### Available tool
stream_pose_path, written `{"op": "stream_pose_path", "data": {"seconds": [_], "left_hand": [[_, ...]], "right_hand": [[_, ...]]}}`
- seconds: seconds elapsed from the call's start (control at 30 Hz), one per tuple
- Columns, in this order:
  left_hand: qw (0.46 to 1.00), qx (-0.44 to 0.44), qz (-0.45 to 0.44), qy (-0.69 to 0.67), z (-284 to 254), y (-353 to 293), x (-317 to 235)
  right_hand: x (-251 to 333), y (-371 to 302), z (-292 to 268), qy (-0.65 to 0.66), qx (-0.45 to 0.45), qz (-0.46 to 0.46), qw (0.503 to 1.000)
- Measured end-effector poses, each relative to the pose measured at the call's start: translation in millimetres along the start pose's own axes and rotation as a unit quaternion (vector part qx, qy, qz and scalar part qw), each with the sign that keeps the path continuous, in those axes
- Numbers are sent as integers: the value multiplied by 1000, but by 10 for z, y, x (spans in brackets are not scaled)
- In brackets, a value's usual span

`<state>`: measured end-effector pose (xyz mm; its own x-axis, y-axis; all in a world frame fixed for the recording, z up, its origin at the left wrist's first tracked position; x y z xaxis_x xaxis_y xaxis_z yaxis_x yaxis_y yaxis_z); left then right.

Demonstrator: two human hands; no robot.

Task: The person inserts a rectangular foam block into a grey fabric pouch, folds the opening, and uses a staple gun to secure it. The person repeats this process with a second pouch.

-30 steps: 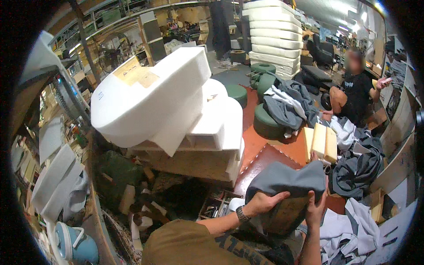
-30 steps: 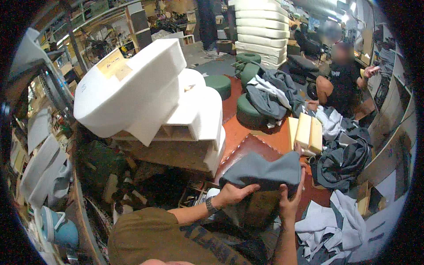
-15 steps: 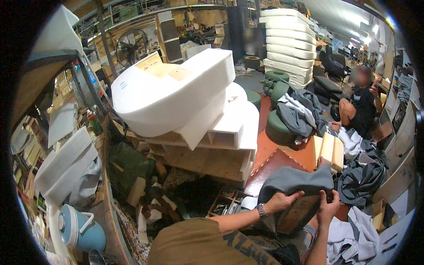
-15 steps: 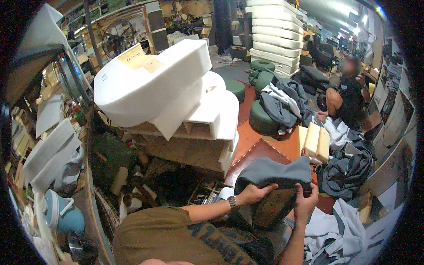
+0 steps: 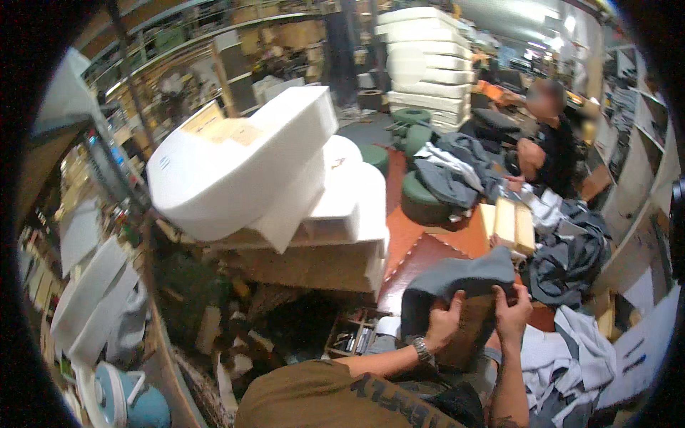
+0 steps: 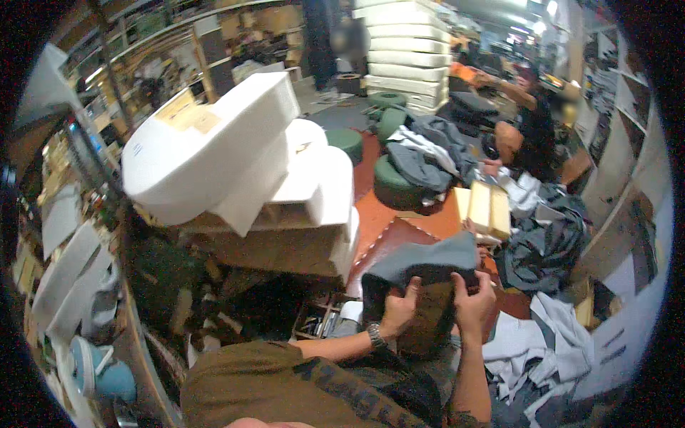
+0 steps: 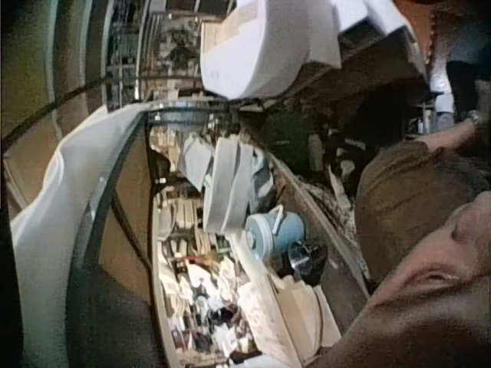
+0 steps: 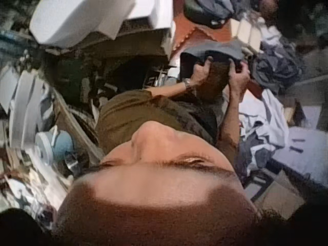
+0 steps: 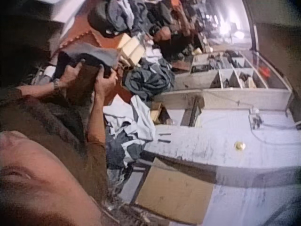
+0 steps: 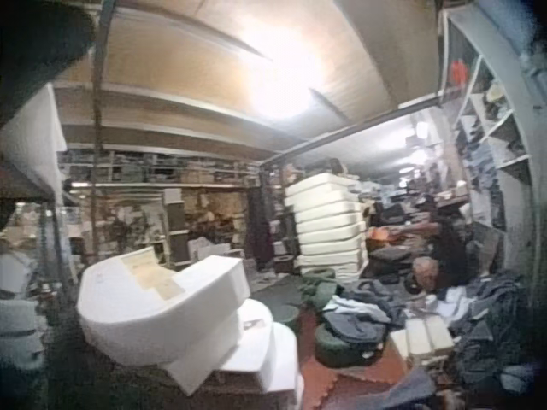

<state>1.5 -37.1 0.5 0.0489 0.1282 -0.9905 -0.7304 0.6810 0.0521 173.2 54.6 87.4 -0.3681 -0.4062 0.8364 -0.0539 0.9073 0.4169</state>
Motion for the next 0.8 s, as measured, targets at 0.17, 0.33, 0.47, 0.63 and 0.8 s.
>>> {"op": "stream_pose_path", "data": {"seconds": [0.17,0.33,0.47,0.63,0.8], "left_hand": [[996,20,38,-84,182,65,-344],[979,41,142,-139,458,176,-558],[993,-1,94,-74,460,153,-284],[982,-4,168,-89,434,66,-218],[974,-22,190,-123,400,77,-217]], "right_hand": [[405,13,-299,-62,-81,-48,994],[513,-21,-594,-51,-113,-29,992],[417,-108,-601,-152,-70,-11,986],[372,-101,-605,-132,-63,-21,989],[491,-64,-531,-153,-57,-92,982]]}}
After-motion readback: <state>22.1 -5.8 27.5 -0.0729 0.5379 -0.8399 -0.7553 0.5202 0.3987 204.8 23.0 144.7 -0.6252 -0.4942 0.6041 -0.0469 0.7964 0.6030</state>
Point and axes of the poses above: each hand's wrist, its own y-axis towards the middle knuckle, its own z-axis out of the palm, x = y × z, the point moved 7 cm from there along y, towards the middle knuckle, and after that the axes turned 3 degrees about -x, right-handed, at the moved point
